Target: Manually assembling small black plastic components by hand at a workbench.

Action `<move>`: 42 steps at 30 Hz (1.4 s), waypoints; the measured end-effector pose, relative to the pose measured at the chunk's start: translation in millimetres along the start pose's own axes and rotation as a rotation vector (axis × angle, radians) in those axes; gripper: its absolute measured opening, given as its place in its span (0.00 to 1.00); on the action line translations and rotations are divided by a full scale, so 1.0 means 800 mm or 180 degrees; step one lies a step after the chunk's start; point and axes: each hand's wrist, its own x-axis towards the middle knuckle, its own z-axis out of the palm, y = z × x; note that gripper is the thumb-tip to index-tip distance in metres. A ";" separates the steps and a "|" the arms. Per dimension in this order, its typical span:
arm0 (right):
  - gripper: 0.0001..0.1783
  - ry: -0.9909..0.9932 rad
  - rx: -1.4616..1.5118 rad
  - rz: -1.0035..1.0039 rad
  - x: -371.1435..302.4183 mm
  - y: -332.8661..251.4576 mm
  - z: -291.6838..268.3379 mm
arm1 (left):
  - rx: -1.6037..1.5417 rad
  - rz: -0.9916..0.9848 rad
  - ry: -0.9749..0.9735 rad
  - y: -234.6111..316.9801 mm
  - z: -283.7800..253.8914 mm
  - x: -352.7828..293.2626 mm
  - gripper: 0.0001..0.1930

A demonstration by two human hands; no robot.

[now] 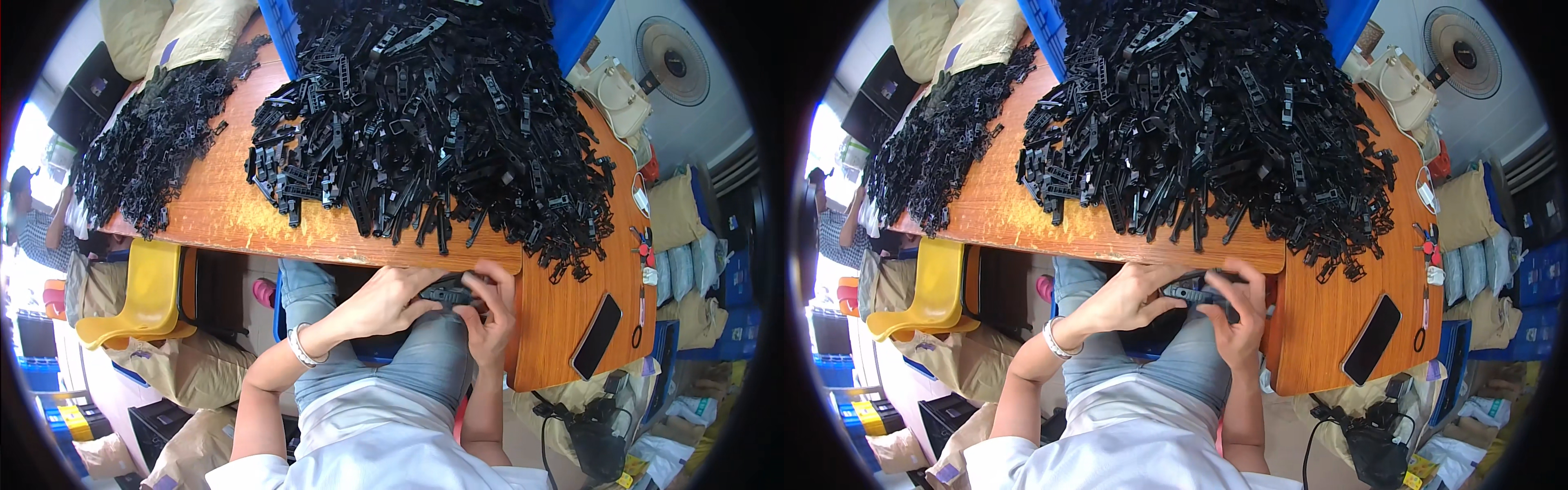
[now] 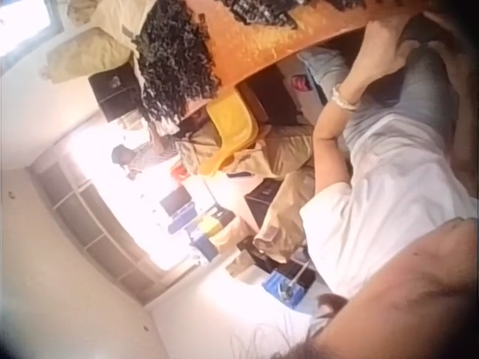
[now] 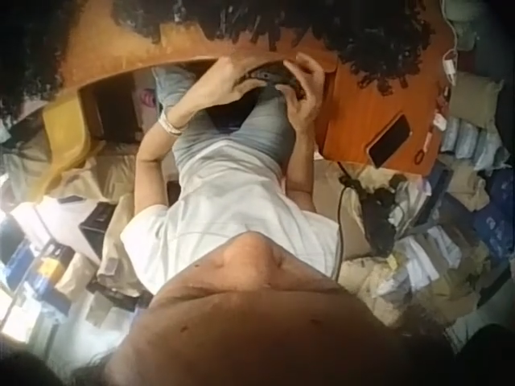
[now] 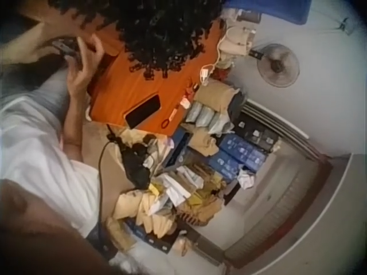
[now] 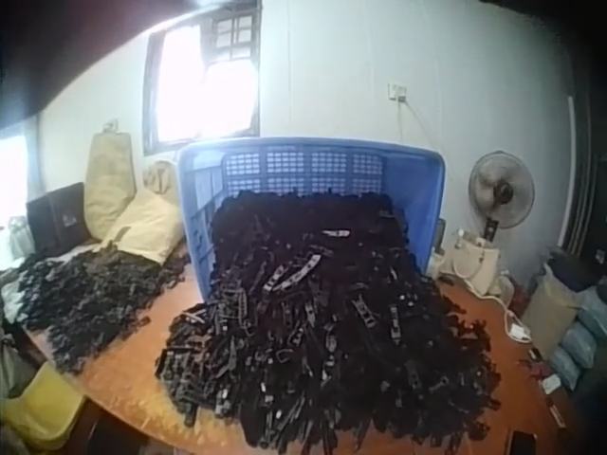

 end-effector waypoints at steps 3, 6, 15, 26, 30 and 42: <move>0.17 -0.0286 0.0236 0.0322 0.002 0.002 0.004 | 0.0087 0.0247 0.0093 -0.007 0.002 -0.006 0.19; 0.15 -0.0220 0.0018 0.0028 -0.006 0.013 0.009 | 0.0024 0.0527 0.0282 -0.013 0.004 -0.010 0.20; 0.14 -0.0614 0.0935 0.0673 -0.006 0.000 0.012 | -0.0532 -0.0174 -0.0377 -0.022 -0.018 -0.025 0.23; 0.13 -0.1023 0.1024 0.0569 -0.023 0.017 0.025 | 0.1952 -0.1700 0.3040 -0.185 -0.202 0.014 0.13; 0.10 -0.0892 0.0708 0.0635 -0.022 0.018 0.013 | 0.1409 -0.2235 0.2348 -0.207 -0.231 0.022 0.13; 0.16 0.1906 -0.3076 0.0879 0.038 0.111 -0.058 | 0.0380 -0.0598 0.2956 -0.151 -0.171 0.031 0.06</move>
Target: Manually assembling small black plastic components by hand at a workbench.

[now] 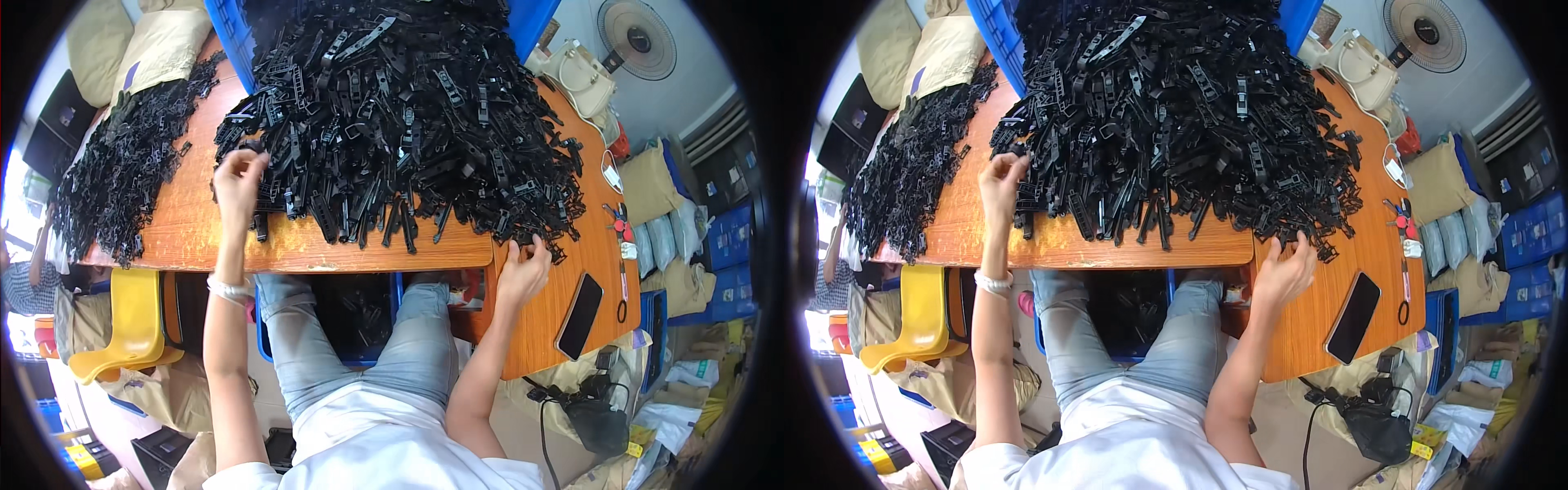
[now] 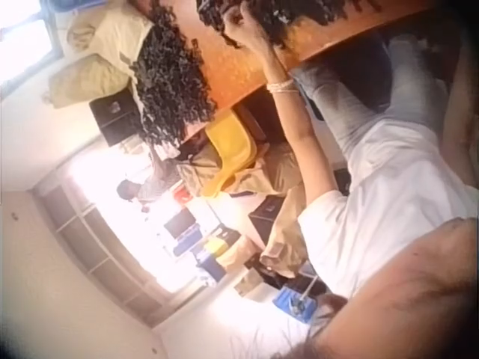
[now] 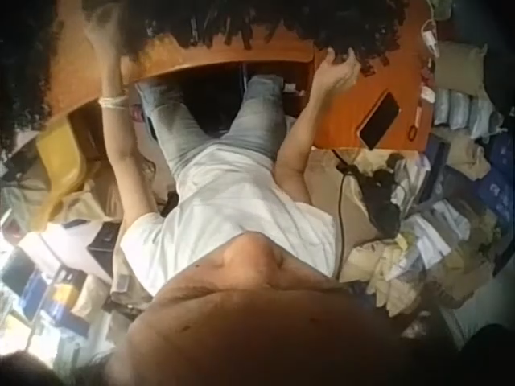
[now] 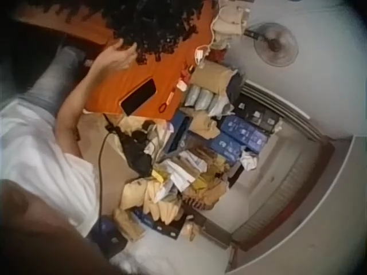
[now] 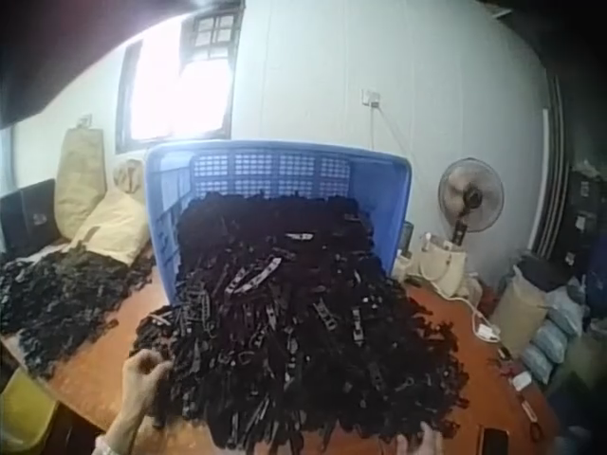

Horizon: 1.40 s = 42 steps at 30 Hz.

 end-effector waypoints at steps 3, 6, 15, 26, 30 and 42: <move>0.23 -0.0100 -0.0075 0.0208 0.004 0.006 0.002 | -0.0882 -0.0507 -0.0589 0.069 0.027 -0.060 0.06; 0.26 -0.0147 0.0509 0.0331 -0.002 -0.014 -0.018 | -0.1503 -0.1062 -0.1403 0.114 0.028 -0.118 0.12; 0.06 -0.2163 0.4115 -0.0686 -0.052 -0.095 -0.092 | -0.3836 -0.3400 -0.3131 0.124 0.057 -0.184 0.13; 0.06 -0.2356 0.3618 -0.1778 -0.049 -0.093 -0.082 | -0.3517 -0.3471 -0.3143 0.131 0.049 -0.187 0.12; 0.08 -0.2312 0.3226 -0.2031 -0.042 -0.090 -0.085 | -0.3472 -0.3431 -0.3112 0.130 0.053 -0.187 0.13; 0.12 -0.1998 0.4346 -0.0443 -0.076 -0.065 -0.074 | -0.0871 -0.0347 -0.2053 0.114 0.101 -0.163 0.04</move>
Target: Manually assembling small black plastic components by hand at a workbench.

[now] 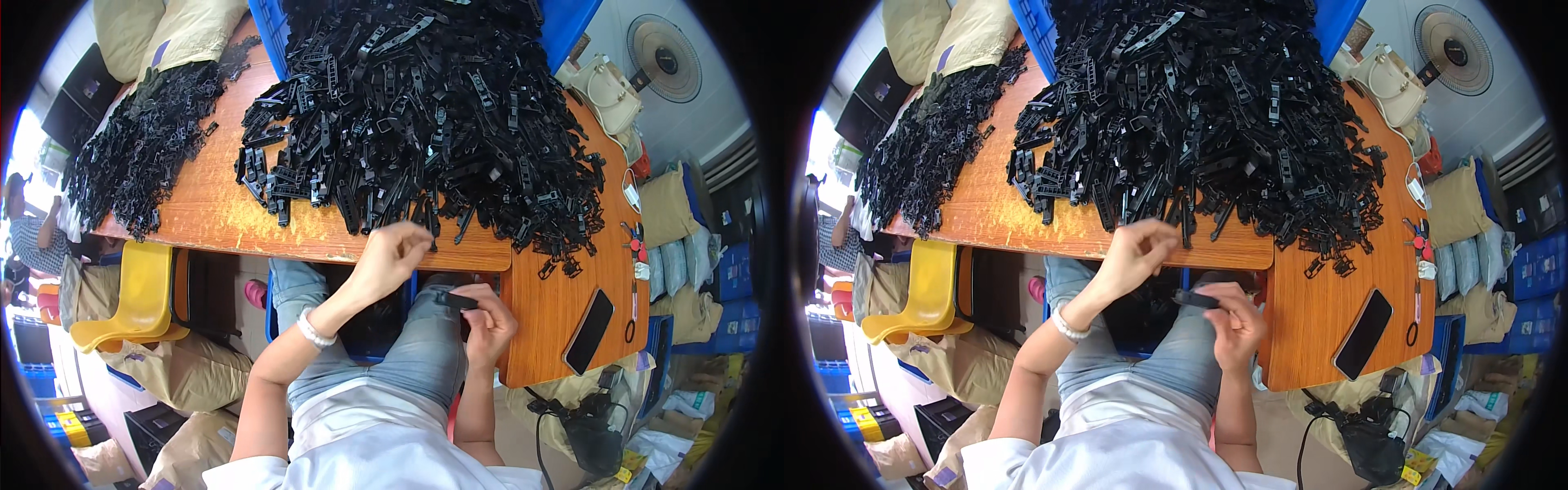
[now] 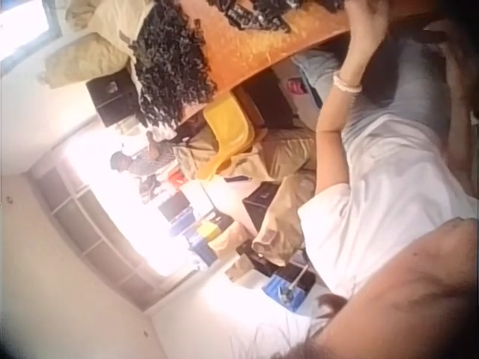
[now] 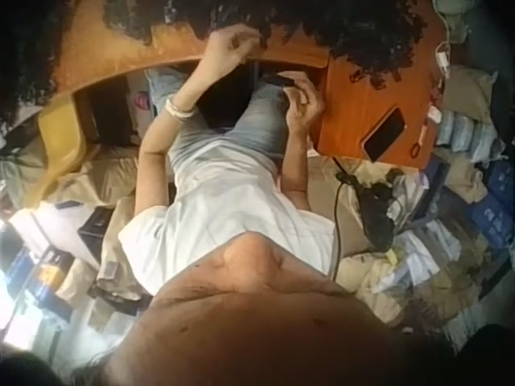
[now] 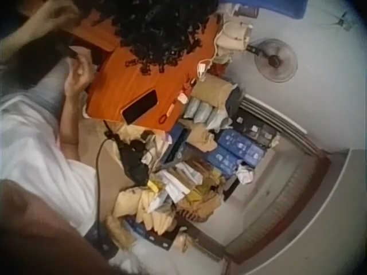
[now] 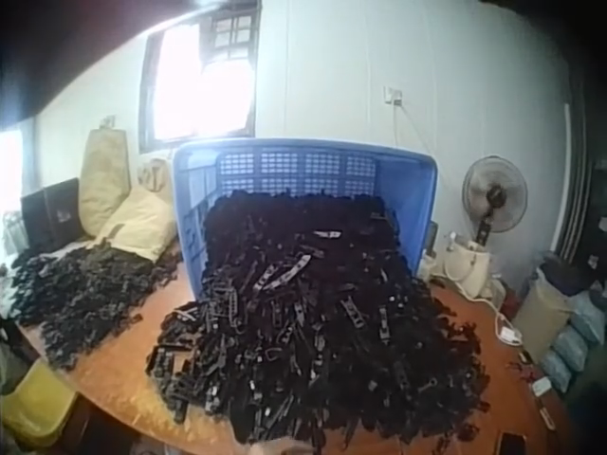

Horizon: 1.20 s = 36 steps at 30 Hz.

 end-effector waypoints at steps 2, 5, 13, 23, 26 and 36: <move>0.13 0.0584 0.0325 0.0613 -0.012 0.005 -0.011 | 0.0442 0.0545 0.0360 -0.001 0.007 0.022 0.04; 0.11 0.0937 0.0550 0.0661 -0.012 0.009 -0.012 | 0.1144 0.1252 0.0870 0.001 0.012 0.054 0.03; 0.11 0.0857 0.0116 0.0938 -0.005 0.001 -0.007 | 0.1884 0.1997 0.1145 0.020 0.016 0.101 0.05; 0.09 0.0792 0.0232 0.1064 -0.010 0.006 -0.018 | 0.2286 0.1835 0.0795 0.061 -0.001 0.174 0.05; 0.09 0.0765 0.0363 0.1115 -0.011 0.008 -0.012 | 0.3264 0.1290 0.0587 0.069 0.006 0.194 0.08; 0.09 0.1088 0.0018 0.1015 0.001 0.009 -0.005 | 0.1875 0.1043 0.1597 0.061 0.002 0.185 0.11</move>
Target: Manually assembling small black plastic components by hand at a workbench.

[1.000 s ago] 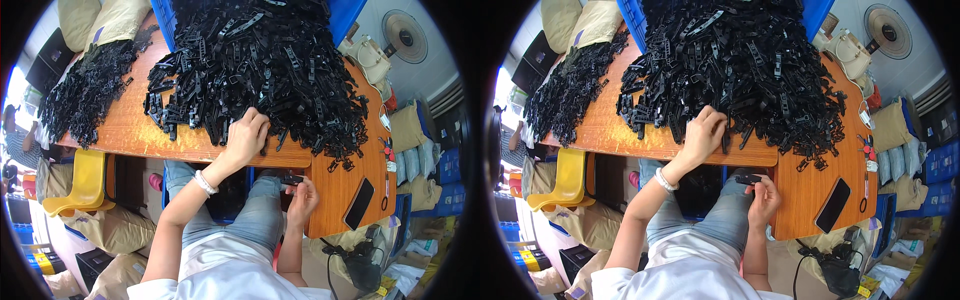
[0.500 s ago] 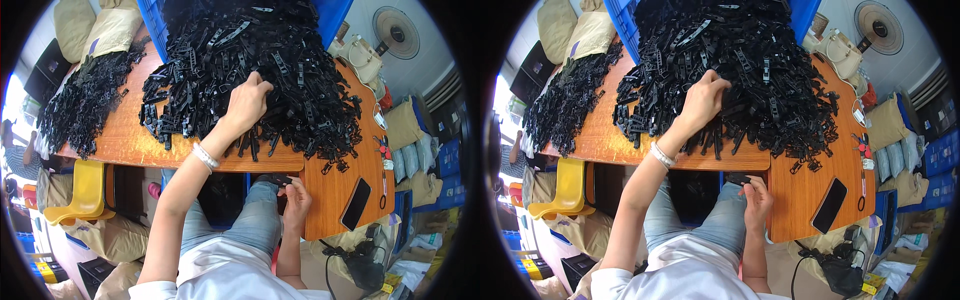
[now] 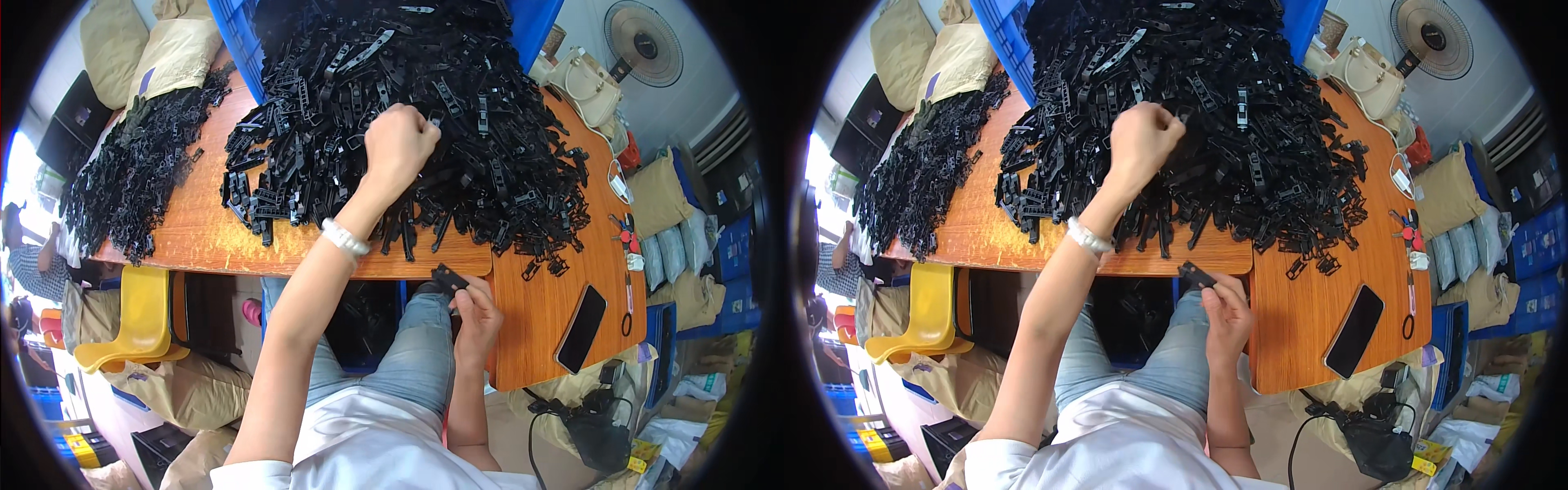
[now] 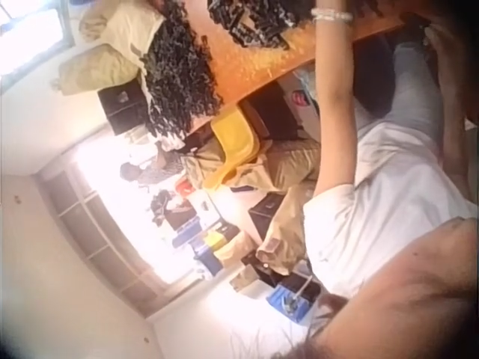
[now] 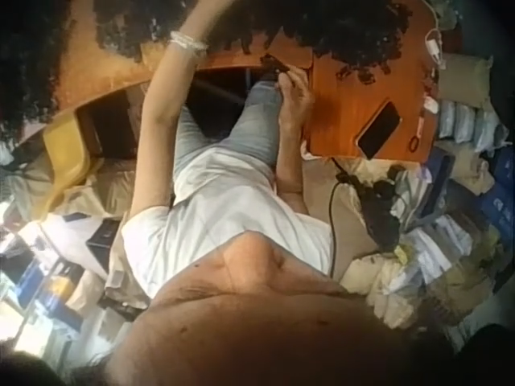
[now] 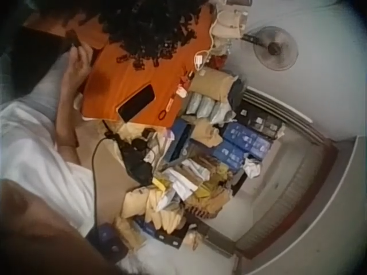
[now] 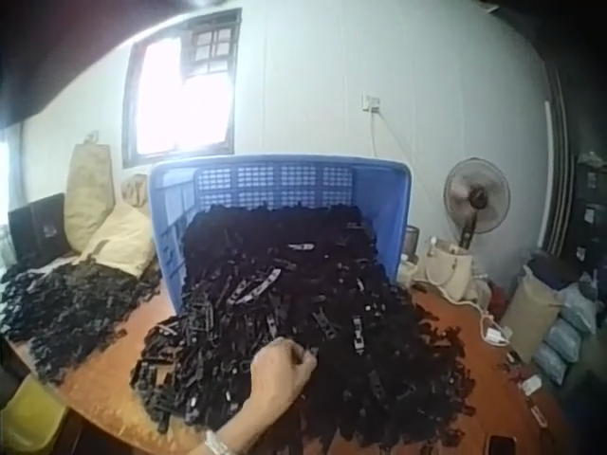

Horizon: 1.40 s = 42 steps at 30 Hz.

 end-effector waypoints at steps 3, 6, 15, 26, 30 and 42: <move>0.10 0.0167 0.0079 -0.0014 0.011 -0.003 -0.003 | -0.1812 -0.0824 -0.0455 0.004 -0.037 -0.039 0.04; 0.11 -0.0027 0.1085 0.0344 0.020 -0.011 -0.002 | -0.3014 -0.1461 -0.1512 -0.004 -0.070 -0.098 0.04; 0.12 -0.0541 0.1377 0.0912 0.022 -0.036 0.009 | -0.3770 -0.0631 -0.1440 0.004 -0.074 -0.181 0.05; 0.10 -0.0320 0.0499 0.0735 0.012 -0.039 0.015 | -0.2099 -0.0460 -0.1488 0.014 -0.096 -0.187 0.06; 0.05 -0.0210 0.0059 0.0143 0.003 -0.032 0.020 | -0.2941 -0.1197 -0.2093 0.021 -0.107 -0.183 0.07; 0.08 -0.0890 0.0398 0.0587 -0.015 -0.026 0.005 | -0.3451 -0.1284 -0.2308 0.010 -0.094 -0.210 0.06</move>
